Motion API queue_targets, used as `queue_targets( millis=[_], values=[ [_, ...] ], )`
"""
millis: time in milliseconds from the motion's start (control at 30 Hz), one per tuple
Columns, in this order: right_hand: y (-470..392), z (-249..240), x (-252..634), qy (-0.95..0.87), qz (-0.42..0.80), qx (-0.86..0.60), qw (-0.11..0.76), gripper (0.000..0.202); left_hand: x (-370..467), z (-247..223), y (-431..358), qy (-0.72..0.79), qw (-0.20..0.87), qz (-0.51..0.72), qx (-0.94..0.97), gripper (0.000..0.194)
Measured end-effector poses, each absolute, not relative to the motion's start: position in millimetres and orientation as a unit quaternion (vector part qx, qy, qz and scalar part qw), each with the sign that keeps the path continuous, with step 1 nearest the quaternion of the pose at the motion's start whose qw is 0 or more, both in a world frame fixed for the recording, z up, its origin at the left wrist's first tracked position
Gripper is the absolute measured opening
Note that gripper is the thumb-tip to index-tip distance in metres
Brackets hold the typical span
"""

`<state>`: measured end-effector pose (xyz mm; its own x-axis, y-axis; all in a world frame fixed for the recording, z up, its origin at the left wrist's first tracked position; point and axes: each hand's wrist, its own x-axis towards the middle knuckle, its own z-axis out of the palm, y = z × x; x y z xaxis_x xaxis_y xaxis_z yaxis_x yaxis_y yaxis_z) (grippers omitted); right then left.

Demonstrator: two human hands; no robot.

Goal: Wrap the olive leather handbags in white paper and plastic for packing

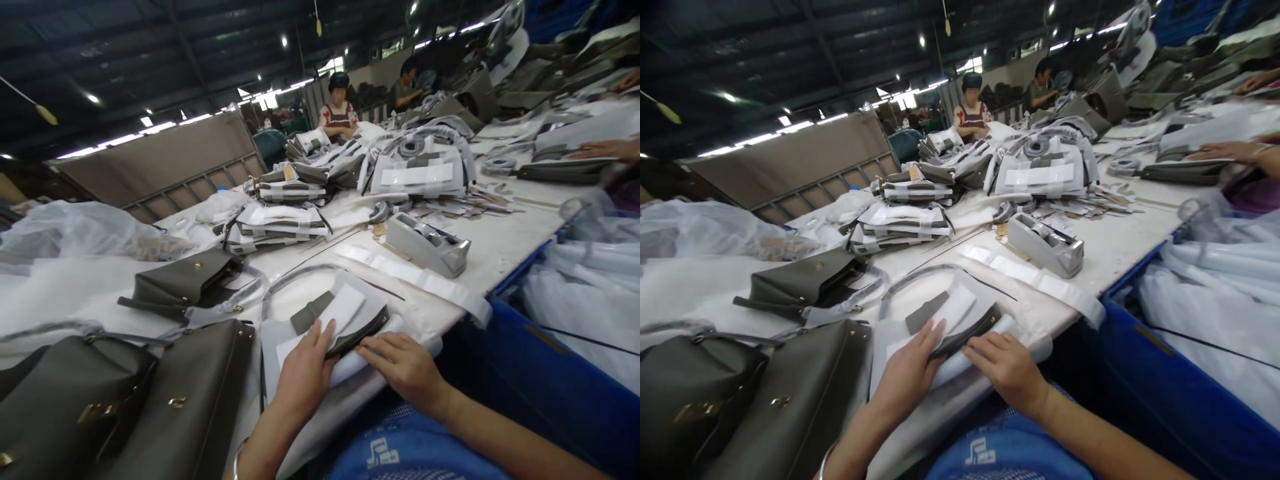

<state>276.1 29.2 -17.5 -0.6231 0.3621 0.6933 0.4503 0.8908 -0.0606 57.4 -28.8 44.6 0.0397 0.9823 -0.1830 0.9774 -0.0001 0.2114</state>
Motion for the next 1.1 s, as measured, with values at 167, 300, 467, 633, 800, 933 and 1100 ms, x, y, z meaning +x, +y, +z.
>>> queue_targets(
  millis=[167, 300, 467, 633, 800, 933, 1100],
  values=[
    [31, -26, 256, -0.886, -0.042, -0.227, 0.402, 0.026, 58, 36, -34, 0.687, 0.099, 0.023, 0.72, 0.074],
    [34, -28, 268, -0.892, -0.009, -0.196, 0.406, 0.031, 63, 14, -40, 0.678, 0.014, 0.044, 0.734, 0.078],
    [53, -7, 294, -0.934, -0.012, -0.132, 0.331, 0.049, 70, -4, -45, 0.677, -0.036, 0.054, 0.733, 0.076],
    [88, -10, 297, -0.949, -0.066, -0.155, 0.265, 0.054, 71, -10, -47, 0.679, -0.053, 0.046, 0.731, 0.077],
    [98, -34, 298, -0.947, -0.024, -0.151, 0.284, 0.042, 82, -9, -41, 0.677, -0.058, 0.019, 0.733, 0.075],
    [95, -38, 297, -0.94, -0.014, -0.16, 0.301, 0.041, 101, -7, -27, 0.681, -0.053, 0.002, 0.73, 0.058],
    [97, -32, 298, -0.934, -0.021, -0.147, 0.325, 0.043, 109, -35, -19, 0.685, -0.154, 0.076, 0.708, 0.061]
  ],
)
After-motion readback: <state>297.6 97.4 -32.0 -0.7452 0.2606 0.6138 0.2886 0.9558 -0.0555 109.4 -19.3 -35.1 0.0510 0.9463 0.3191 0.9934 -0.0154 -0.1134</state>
